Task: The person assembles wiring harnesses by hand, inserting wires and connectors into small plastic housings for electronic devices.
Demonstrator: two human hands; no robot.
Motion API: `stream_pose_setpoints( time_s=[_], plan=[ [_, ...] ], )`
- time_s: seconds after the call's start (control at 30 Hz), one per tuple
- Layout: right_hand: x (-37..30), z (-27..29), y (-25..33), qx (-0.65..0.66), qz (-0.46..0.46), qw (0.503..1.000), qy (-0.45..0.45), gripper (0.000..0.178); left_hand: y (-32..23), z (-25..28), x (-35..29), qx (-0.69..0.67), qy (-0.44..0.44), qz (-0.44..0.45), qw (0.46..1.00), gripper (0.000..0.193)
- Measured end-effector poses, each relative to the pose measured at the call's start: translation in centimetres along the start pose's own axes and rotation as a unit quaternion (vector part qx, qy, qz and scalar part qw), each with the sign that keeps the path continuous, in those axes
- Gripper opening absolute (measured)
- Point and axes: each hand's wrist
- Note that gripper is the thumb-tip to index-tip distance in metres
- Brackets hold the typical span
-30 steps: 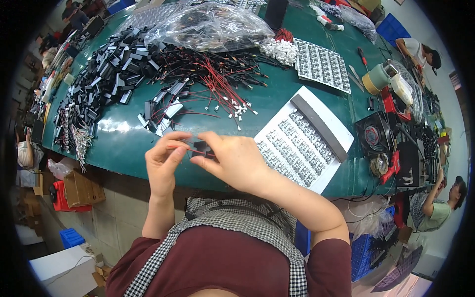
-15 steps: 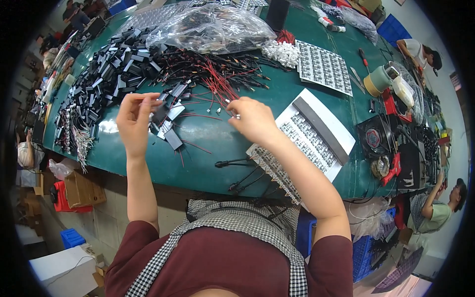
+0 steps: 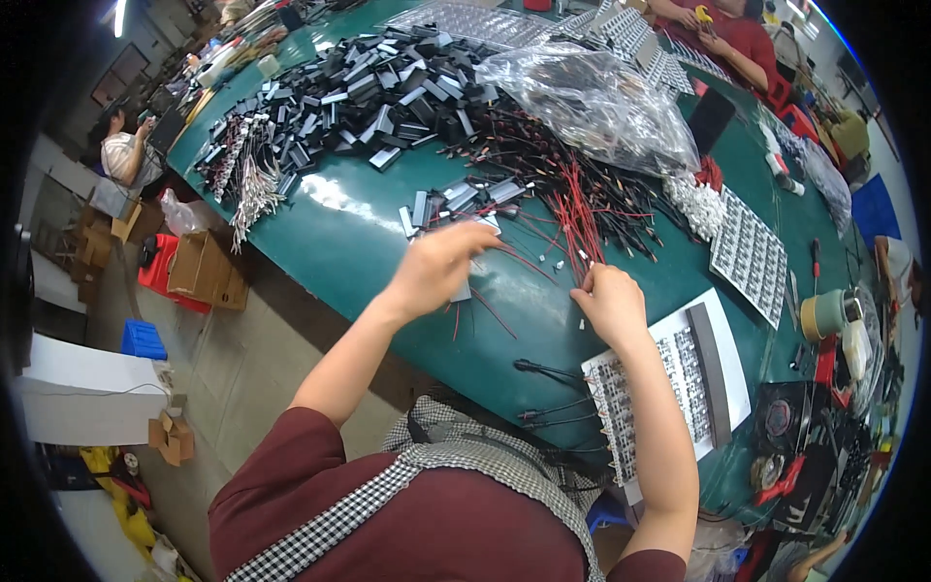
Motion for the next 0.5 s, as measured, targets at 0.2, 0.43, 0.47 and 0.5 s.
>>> stream_pose_setpoints(
  time_s=[0.2, 0.43, 0.47, 0.5],
  plan=[
    [-0.1, -0.6, 0.6, -0.074, 0.037, 0.995, -0.061, 0.026, 15.2, 9.6, 1.4, 0.184, -0.251, 0.268, 0.912, 0.026],
    [2.7, -1.9, 1.1, -0.096, 0.036, 0.991, -0.091, 0.022, 18.8, 7.2, 3.9, 0.317, -0.181, 0.295, 0.883, 0.041],
    [2.8, -1.8, 1.4, -0.056, 0.019, 0.993, -0.1, 0.018, 19.3, 7.8, 3.3, 0.318, -0.17, 0.29, 0.887, 0.038],
    [2.7, -1.2, 1.1, -0.058, 0.005, 0.993, -0.099, 0.018, 19.0, 8.0, 2.9, 0.312, -0.151, 0.271, 0.898, 0.036]
  ],
)
Point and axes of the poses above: each hand's wrist, its own x-axis towards the middle knuckle, its own z-axis out of the back of the hand, y = z × x, and after that the axes turned 3 degrees about -x, right-handed
